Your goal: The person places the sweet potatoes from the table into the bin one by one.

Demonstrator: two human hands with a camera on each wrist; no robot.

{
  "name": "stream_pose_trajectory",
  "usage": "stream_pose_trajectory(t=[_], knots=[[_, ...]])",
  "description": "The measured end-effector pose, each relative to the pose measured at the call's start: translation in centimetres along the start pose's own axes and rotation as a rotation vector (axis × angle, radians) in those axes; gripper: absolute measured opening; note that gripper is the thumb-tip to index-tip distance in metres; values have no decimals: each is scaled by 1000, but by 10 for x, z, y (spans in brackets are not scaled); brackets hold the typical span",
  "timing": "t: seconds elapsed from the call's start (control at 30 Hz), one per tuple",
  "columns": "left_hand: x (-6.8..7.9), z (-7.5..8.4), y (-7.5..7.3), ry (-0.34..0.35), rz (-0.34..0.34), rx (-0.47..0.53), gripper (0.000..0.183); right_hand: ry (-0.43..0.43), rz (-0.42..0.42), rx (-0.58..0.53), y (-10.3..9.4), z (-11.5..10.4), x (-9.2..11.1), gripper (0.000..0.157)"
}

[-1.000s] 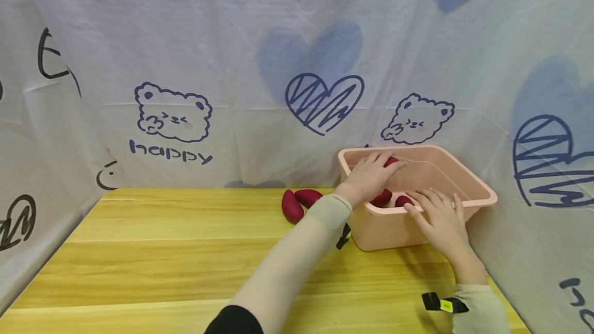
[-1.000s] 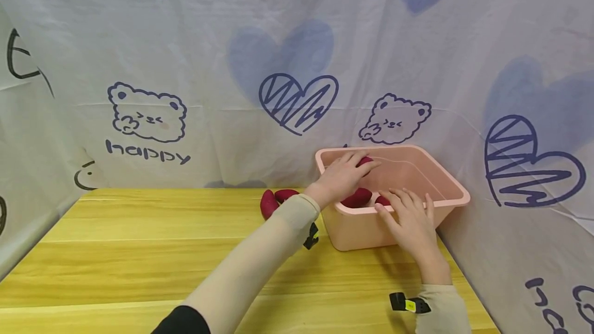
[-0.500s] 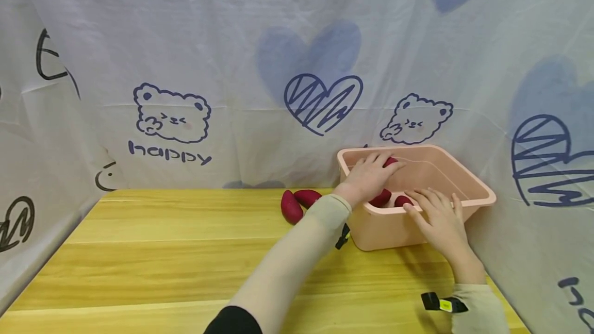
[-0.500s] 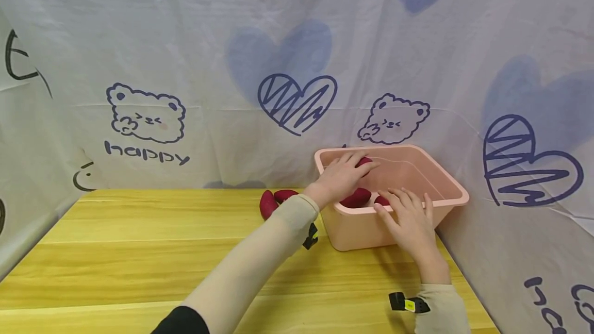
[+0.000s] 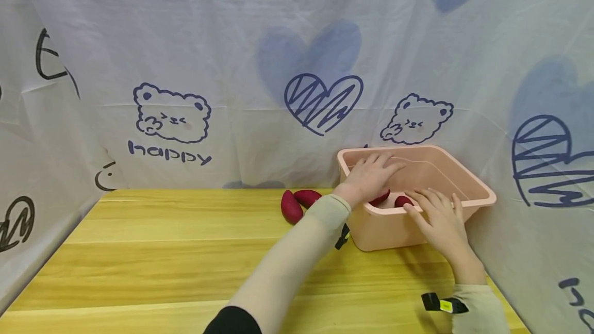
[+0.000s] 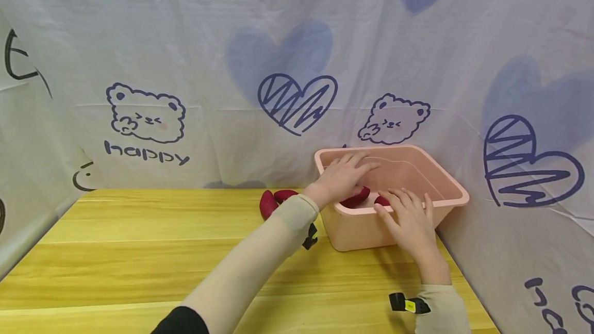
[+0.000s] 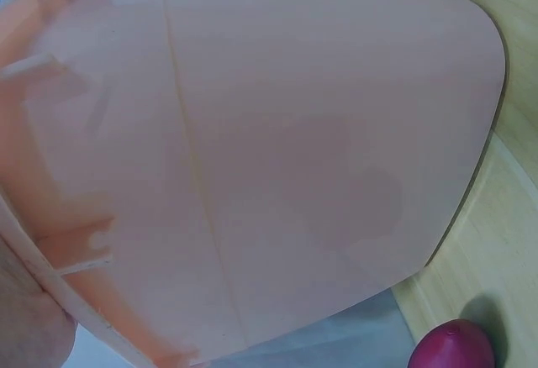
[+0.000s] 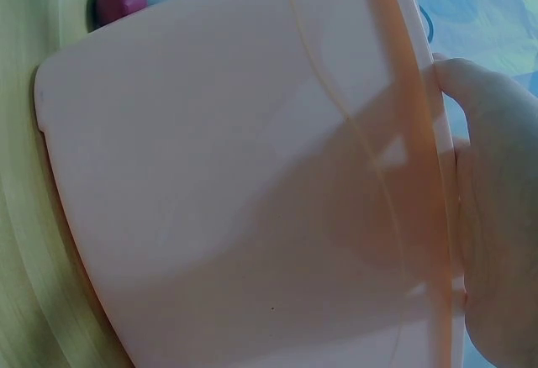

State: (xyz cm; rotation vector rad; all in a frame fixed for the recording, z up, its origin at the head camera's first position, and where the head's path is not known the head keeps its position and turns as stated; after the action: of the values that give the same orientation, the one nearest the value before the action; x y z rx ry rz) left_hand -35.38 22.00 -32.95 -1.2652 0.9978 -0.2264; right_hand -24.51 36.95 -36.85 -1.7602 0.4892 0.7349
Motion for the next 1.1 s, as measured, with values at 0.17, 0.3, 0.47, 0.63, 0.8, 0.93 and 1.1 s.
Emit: stream_pose_trajectory(t=[0.17,0.3,0.47,0.63,0.8,0.93,1.1], knots=[[0,2,-1,4,-5,-16,62,1,3,0,-1,1,0,50],[-2,4,-2,-6,4,-40,57,5,-1,0,-2,1,0,50],[0,1,-4,-41,56,-45,53,-5,6,-2,-2,2,-1,49],[5,-3,-7,-66,103,-38,53,-13,5,-2,1,2,-2,48],[12,-5,-11,-87,150,-39,51,-8,-3,-1,2,2,-1,48],[19,-5,-13,-117,188,-37,49,-6,-6,-1,1,2,-2,48],[30,-6,-15,-148,229,-55,48,-5,-5,0,1,3,-2,48]])
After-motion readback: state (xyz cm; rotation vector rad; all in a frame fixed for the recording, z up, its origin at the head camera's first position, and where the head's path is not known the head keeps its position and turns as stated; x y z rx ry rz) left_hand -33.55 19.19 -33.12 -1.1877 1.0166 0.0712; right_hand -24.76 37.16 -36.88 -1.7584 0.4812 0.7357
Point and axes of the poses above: each hand's wrist, its own x-axis away from the middle knuckle, its own y-axis out of the palm, z = x × y, the point moved 3 cm from there along -x, towards the middle knuckle, and after that the axes turned 15 degrees about z, right-handed, at the moved point
